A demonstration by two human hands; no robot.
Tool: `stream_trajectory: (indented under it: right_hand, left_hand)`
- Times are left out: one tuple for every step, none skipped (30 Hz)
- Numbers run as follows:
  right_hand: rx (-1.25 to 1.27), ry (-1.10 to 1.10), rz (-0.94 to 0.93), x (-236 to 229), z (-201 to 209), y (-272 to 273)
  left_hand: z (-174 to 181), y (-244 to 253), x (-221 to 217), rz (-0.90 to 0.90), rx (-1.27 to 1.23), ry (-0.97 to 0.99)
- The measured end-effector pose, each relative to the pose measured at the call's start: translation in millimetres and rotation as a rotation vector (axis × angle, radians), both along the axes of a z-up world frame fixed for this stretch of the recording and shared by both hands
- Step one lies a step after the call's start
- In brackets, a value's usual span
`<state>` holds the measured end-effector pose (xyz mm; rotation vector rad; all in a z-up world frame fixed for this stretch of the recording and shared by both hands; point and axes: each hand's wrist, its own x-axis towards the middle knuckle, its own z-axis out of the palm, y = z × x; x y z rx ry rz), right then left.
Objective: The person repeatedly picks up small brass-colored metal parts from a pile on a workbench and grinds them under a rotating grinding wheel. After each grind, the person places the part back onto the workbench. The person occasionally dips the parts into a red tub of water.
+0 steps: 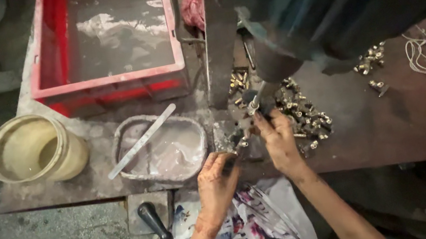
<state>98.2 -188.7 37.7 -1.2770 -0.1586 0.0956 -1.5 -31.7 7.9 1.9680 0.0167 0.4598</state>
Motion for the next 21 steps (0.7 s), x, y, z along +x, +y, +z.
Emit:
stream_trajectory:
  right_hand:
    - [-0.044, 0.015, -0.028, 1.0, 0.0, 0.5]
    - [-0.091, 0.039, -0.059, -2.3, -0.7, -0.6]
    - [-0.088, 0.014, -0.03, -5.5, -0.9, -1.7]
    - [-0.081, -0.022, -0.008, -4.8, 0.8, -2.0]
    - [-0.076, -0.057, 0.014, -4.3, 2.7, -1.7]
    - [-0.06, -0.054, -0.005, -5.3, 3.9, -1.9]
    - [-0.044, -0.051, -0.024, -6.3, 4.8, -1.9]
    - [-0.025, -0.05, -0.042, -5.1, 5.3, -0.7]
    - [-0.062, -0.042, -0.035, -2.8, 5.1, 0.1]
    - [-0.103, -0.027, -0.027, -4.1, 2.8, -0.6]
    - [-0.143, -0.012, -0.019, -5.0, 0.1, -1.7]
    - [-0.202, -0.064, -0.045, -3.8, -1.4, -2.9]
    - [-0.262, -0.115, -0.072, -2.9, -2.9, -3.8]
    - [-0.319, -0.173, -0.1, 1.1, -4.0, -3.6]
    - [-0.313, -0.115, -0.121, 5.0, -5.1, -3.9]
    - [-0.307, -0.046, -0.141, 4.4, -8.1, -4.1]
    - [-0.299, 0.023, -0.16, 4.7, -11.1, -4.2]
    - [-0.209, -0.021, -0.1, 4.7, -14.1, -3.2]
    - [-0.12, -0.065, -0.04, 4.3, -16.6, -2.0]
    - [-0.036, -0.103, 0.028, 2.0, -18.0, -3.2]
    - [-0.061, -0.057, -0.028, -1.6, -18.7, -3.8]
  left_hand:
    - [2.6, 0.3, 3.3, -0.005, 0.013, 0.008]
    - [5.1, -0.7, 2.5, 0.002, 0.008, 0.016]
    - [8.3, -0.7, 1.2, 0.009, 0.003, 0.023]
    - [12.7, 1.5, 5.7, 0.009, 0.001, 0.02]
    - [17.9, 4.2, 10.0, 0.023, -0.002, 0.078]
    - [22.8, 6.0, 11.8, 0.048, -0.007, 0.141]
    - [27.7, 7.6, 14.2, 0.072, -0.012, 0.205]
    - [32.4, 9.9, 20.2, 0.054, 0.081, 0.099]
    - [36.3, 11.4, 27.7, 0.036, 0.173, -0.007]
    - [38.0, 10.5, 32.7, 0.018, 0.263, -0.105]
    - [38.7, 8.4, 38.6, -0.01, 0.317, -0.048]
    - [39.8, 5.6, 48.1, -0.044, 0.371, 0.0]
    - [40.4, 3.0, 55.9, -0.079, 0.425, 0.047]
    - [40.7, 2.0, 64.3, -0.103, 0.47, 0.087]
    - [40.1, 1.7, 70.7, -0.127, 0.515, 0.126]
    - [37.4, 2.0, 70.6, -0.153, 0.56, 0.176]
    - [33.7, 3.1, 68.5, -0.113, 0.409, 0.126]
    - [30.0, 6.4, 65.3, -0.079, 0.261, 0.075]
    - [26.4, 10.2, 60.2, -0.045, 0.112, 0.026]
    - [22.6, 12.2, 50.2, -0.052, -0.122, 0.082]
    - [19.6, 13.9, 39.6, -0.057, -0.355, 0.14]
